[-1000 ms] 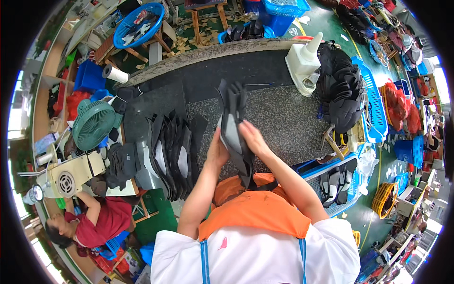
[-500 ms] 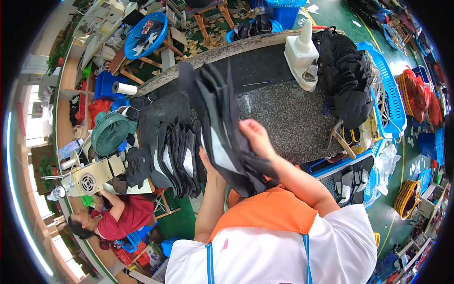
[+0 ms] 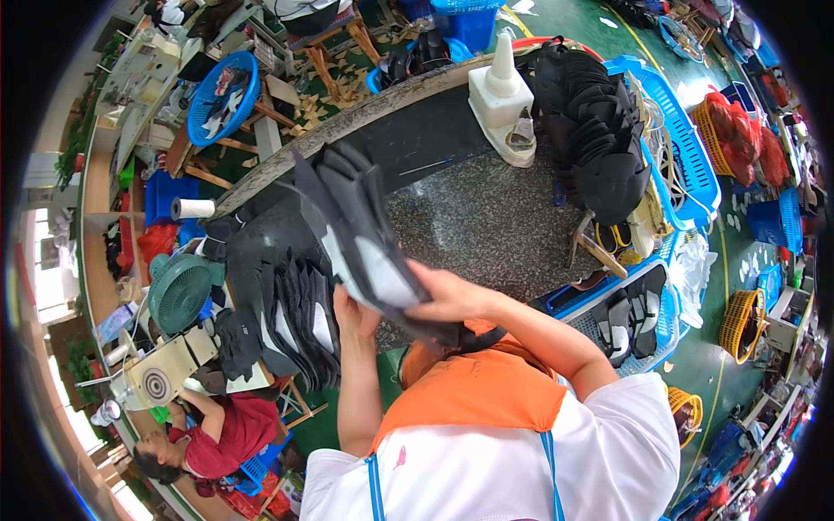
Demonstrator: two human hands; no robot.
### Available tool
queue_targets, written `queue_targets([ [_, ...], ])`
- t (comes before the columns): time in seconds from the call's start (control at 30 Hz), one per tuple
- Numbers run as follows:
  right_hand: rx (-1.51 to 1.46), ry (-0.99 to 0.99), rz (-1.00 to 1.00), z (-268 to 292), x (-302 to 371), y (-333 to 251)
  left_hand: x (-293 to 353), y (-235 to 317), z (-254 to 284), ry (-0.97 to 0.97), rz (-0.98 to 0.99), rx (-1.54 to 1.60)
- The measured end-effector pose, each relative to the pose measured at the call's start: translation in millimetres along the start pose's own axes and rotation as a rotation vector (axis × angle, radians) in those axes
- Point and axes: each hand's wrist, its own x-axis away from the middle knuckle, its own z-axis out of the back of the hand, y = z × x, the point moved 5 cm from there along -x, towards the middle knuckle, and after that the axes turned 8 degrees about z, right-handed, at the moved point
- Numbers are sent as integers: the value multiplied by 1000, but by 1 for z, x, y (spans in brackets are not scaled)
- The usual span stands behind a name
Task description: The person places shoe upper pieces onto a workbench from a basket, then applies glue to each piece using a small brush dipped into an adhesive dispenser and stacks them together.
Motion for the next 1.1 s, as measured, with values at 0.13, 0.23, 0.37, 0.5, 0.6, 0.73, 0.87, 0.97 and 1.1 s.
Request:
queue_targets([
  [0.13,-221,377,-110,61,11,67,-53,-1,-1,-15,-178,-125],
  [0.23,-96,577,-271,82,53,106,-106,-64,15,134,-12,-104],
  [0.37,690,477,-814,74,128,116,-109,-117,56,496,-92,-788],
  [0.5,844,757,-158,76,104,87,-78,-100,52,613,-535,-1352],
  [0.6,840,647,-282,74,70,97,-75,-120,46,296,85,-849],
  [0.73,522,496,-487,93,52,114,-59,-125,32,296,473,-752],
  [0.87,-603,582,-549,94,44,128,-58,-127,27,166,954,-659],
  [0.97,-682,477,-576,89,44,126,-92,-110,-7,-50,555,64],
  [1.1,-302,411,-672,124,43,127,-136,-54,-14,264,291,-124],
])
